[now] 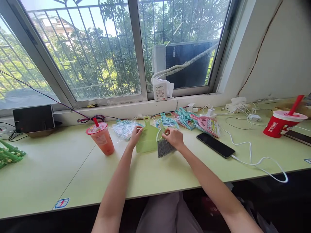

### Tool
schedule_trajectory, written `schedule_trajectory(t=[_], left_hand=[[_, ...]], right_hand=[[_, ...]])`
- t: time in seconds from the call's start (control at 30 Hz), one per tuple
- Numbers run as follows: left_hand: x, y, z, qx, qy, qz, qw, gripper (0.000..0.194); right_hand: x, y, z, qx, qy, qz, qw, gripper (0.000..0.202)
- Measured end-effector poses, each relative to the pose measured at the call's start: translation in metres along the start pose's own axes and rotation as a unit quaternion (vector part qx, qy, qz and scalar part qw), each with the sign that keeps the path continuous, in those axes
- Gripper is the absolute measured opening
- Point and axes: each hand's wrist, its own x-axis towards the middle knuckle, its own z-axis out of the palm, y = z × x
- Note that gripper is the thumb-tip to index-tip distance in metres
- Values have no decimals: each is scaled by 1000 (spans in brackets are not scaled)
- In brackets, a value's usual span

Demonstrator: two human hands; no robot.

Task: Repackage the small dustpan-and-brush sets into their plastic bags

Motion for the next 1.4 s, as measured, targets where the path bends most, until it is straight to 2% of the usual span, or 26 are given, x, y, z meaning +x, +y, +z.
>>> schedule_trajectory(t=[0.17,0.27,0.37,0.47,0.6,0.63,0.7,0.83,0.93,1.0,1.13,1.4], left_hand=[[-8,14,44,-6,-58,68,996,47],[-13,8,67,14,-90,75,993,50],[-17,1,79,27,-102,60,993,54],[-19,1,80,-7,-117,43,992,59],[-18,7,73,-59,-123,14,991,59],[-18,7,72,-63,-125,7,990,58],[-18,6,71,-58,-125,3,990,54],[-17,2,70,-34,-128,0,991,50],[-17,1,70,-33,-139,-8,990,49],[-18,4,70,-38,-142,-14,989,48],[-22,12,69,-52,-142,-29,988,49],[-25,17,71,-62,-141,-25,988,45]], right_hand=[[-9,-7,4,-4,30,-33,999,24],[-10,-7,7,4,24,-42,999,28],[-9,-5,8,8,12,-46,999,31],[-8,-2,6,21,25,-60,998,33],[-3,2,0,36,84,-120,989,36],[-1,3,-1,44,78,-125,988,40],[2,6,0,81,26,-108,991,48],[11,13,9,186,-62,-21,980,49],[18,21,19,277,-123,-23,953,36],[22,25,26,341,-149,-30,928,36],[28,32,38,413,-139,8,900,42],[35,39,50,409,-115,59,903,50]])
